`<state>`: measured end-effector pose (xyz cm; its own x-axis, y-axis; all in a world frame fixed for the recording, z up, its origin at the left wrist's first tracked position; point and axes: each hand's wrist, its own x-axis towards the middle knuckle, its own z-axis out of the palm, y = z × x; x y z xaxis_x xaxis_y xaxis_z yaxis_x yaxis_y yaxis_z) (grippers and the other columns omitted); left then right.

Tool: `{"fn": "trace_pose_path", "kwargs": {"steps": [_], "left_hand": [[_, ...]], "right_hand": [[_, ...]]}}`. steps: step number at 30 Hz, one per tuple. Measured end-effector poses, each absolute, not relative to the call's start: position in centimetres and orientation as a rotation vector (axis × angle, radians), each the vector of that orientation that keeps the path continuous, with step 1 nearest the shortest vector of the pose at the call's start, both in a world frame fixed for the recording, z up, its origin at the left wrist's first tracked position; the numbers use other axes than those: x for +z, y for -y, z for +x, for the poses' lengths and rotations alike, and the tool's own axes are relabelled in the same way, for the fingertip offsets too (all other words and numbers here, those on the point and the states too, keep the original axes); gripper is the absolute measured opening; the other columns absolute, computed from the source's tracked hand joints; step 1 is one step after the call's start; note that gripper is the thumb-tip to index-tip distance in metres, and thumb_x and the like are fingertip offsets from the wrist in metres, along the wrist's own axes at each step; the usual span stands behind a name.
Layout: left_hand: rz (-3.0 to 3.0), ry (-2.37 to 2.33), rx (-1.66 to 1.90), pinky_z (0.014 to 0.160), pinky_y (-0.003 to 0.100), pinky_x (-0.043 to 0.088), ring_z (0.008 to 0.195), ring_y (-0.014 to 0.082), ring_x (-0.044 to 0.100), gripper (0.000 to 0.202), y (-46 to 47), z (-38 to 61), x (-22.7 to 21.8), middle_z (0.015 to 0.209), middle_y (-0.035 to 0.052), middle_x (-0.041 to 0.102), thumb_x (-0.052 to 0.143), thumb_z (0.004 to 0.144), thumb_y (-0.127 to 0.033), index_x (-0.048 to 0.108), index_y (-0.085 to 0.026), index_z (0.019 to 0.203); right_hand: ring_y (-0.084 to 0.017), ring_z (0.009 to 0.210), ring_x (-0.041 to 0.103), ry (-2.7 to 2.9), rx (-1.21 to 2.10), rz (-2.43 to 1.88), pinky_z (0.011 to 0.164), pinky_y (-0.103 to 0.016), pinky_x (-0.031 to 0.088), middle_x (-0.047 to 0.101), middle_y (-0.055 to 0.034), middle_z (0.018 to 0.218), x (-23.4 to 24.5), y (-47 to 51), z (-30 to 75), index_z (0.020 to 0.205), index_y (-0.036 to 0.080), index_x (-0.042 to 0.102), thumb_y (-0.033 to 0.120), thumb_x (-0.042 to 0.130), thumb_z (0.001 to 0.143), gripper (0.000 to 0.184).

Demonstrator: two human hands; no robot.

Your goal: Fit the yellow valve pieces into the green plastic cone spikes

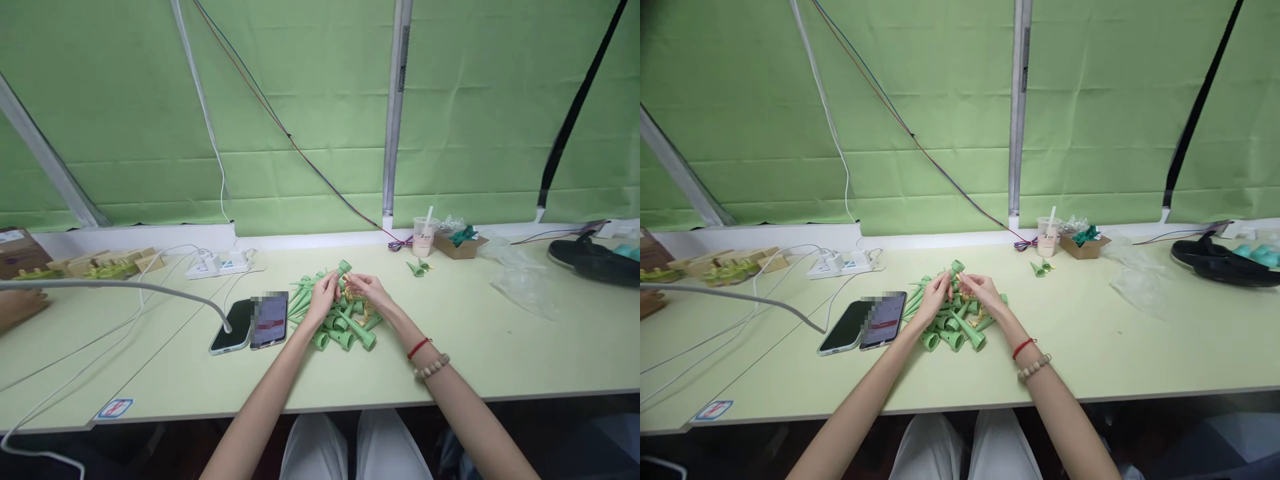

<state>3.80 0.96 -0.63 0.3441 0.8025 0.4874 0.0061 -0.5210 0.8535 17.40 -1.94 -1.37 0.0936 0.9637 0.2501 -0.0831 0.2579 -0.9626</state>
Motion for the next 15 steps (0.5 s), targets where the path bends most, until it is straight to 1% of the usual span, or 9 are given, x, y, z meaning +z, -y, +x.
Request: {"fn": "trace_pose_path", "kwargs": {"steps": [2, 4, 7, 9, 10, 11, 12, 13, 15], "left_hand": [[1.836, -0.701, 1.241, 0.048, 0.021, 0.034, 0.043, 0.0092, 0.040, 0.040, -1.18, 3.58, -0.49, 0.045, -0.0040, 0.046, 0.044, 0.079, -0.046, 0.062, -0.014, 0.097], [1.888, -0.728, 1.265, 0.050, 0.022, 0.036, 0.048, 0.0108, 0.046, 0.040, -1.30, 3.43, -0.54, 0.051, -0.0019, 0.052, 0.045, 0.079, -0.044, 0.062, -0.015, 0.102], [1.966, -0.859, 1.361, 0.065, 0.025, 0.041, 0.072, 0.0165, 0.057, 0.035, -1.31, 3.40, -0.92, 0.074, 0.0035, 0.065, 0.048, 0.078, -0.041, 0.065, -0.019, 0.099], [1.987, -0.957, 1.391, 0.073, 0.026, 0.041, 0.086, 0.0193, 0.058, 0.030, -1.26, 3.47, -1.23, 0.090, 0.0049, 0.067, 0.050, 0.077, -0.040, 0.066, -0.022, 0.095], [1.990, -0.993, 1.392, 0.074, 0.026, 0.041, 0.087, 0.0197, 0.058, 0.029, -1.25, 3.49, -1.35, 0.093, 0.0049, 0.066, 0.051, 0.077, -0.039, 0.067, -0.023, 0.094], [1.987, -1.014, 1.389, 0.072, 0.026, 0.041, 0.084, 0.0193, 0.058, 0.029, -1.27, 3.50, -1.44, 0.092, 0.0047, 0.067, 0.051, 0.076, -0.039, 0.067, -0.023, 0.094], [1.983, -1.022, 1.384, 0.068, 0.025, 0.041, 0.078, 0.0182, 0.058, 0.029, -1.31, 3.48, -1.47, 0.087, 0.0044, 0.067, 0.051, 0.077, -0.039, 0.067, -0.023, 0.095], [1.979, -1.016, 1.376, 0.063, 0.024, 0.040, 0.069, 0.0167, 0.057, 0.031, -1.38, 3.44, -1.45, 0.079, 0.0037, 0.067, 0.049, 0.078, -0.039, 0.066, -0.023, 0.098], [1.969, -0.970, 1.356, 0.054, 0.023, 0.037, 0.054, 0.0135, 0.050, 0.036, -1.59, 3.30, -1.28, 0.061, 0.0010, 0.061, 0.044, 0.080, -0.040, 0.063, -0.021, 0.104]], "right_hand": [[-0.013, 0.066, 0.061, 1.171, 1.167, -0.917, 0.067, -0.026, 0.049, 0.066, -0.0053, 0.076, -1.33, 1.97, 17.54, 0.079, 0.017, 0.066, 0.046, 0.064, 0.064, 0.032], [-0.012, 0.068, 0.061, 1.160, 1.178, -0.863, 0.070, -0.026, 0.049, 0.066, -0.0041, 0.078, -1.34, 2.03, 17.54, 0.081, 0.018, 0.065, 0.043, 0.068, 0.061, 0.032], [-0.013, 0.065, 0.059, 1.175, 0.928, -0.914, 0.066, -0.027, 0.049, 0.064, -0.0032, 0.072, -1.47, 2.11, 17.16, 0.070, 0.017, 0.061, 0.042, 0.070, 0.057, 0.030], [-0.014, 0.062, 0.058, 1.218, 0.661, -0.987, 0.062, -0.028, 0.049, 0.062, -0.0033, 0.068, -1.60, 2.14, 16.83, 0.061, 0.017, 0.058, 0.042, 0.069, 0.058, 0.028], [-0.014, 0.062, 0.057, 1.244, 0.549, -1.011, 0.061, -0.028, 0.049, 0.061, -0.0036, 0.067, -1.66, 2.14, 16.70, 0.059, 0.017, 0.057, 0.042, 0.068, 0.059, 0.028], [-0.015, 0.062, 0.057, 1.262, 0.478, -1.026, 0.061, -0.028, 0.049, 0.061, -0.0040, 0.068, -1.68, 2.13, 16.62, 0.058, 0.017, 0.057, 0.042, 0.068, 0.059, 0.028], [-0.015, 0.063, 0.057, 1.270, 0.459, -1.033, 0.061, -0.028, 0.049, 0.061, -0.0045, 0.068, -1.67, 2.13, 16.58, 0.058, 0.017, 0.057, 0.043, 0.068, 0.059, 0.028], [-0.016, 0.064, 0.058, 1.263, 0.499, -1.034, 0.061, -0.028, 0.049, 0.062, -0.0050, 0.070, -1.61, 2.12, 16.58, 0.061, 0.017, 0.059, 0.043, 0.067, 0.060, 0.028], [-0.016, 0.063, 0.059, 1.196, 0.709, -1.027, 0.060, -0.028, 0.049, 0.064, -0.0053, 0.072, -1.36, 2.18, 16.68, 0.070, 0.017, 0.062, 0.046, 0.065, 0.062, 0.031]]}}
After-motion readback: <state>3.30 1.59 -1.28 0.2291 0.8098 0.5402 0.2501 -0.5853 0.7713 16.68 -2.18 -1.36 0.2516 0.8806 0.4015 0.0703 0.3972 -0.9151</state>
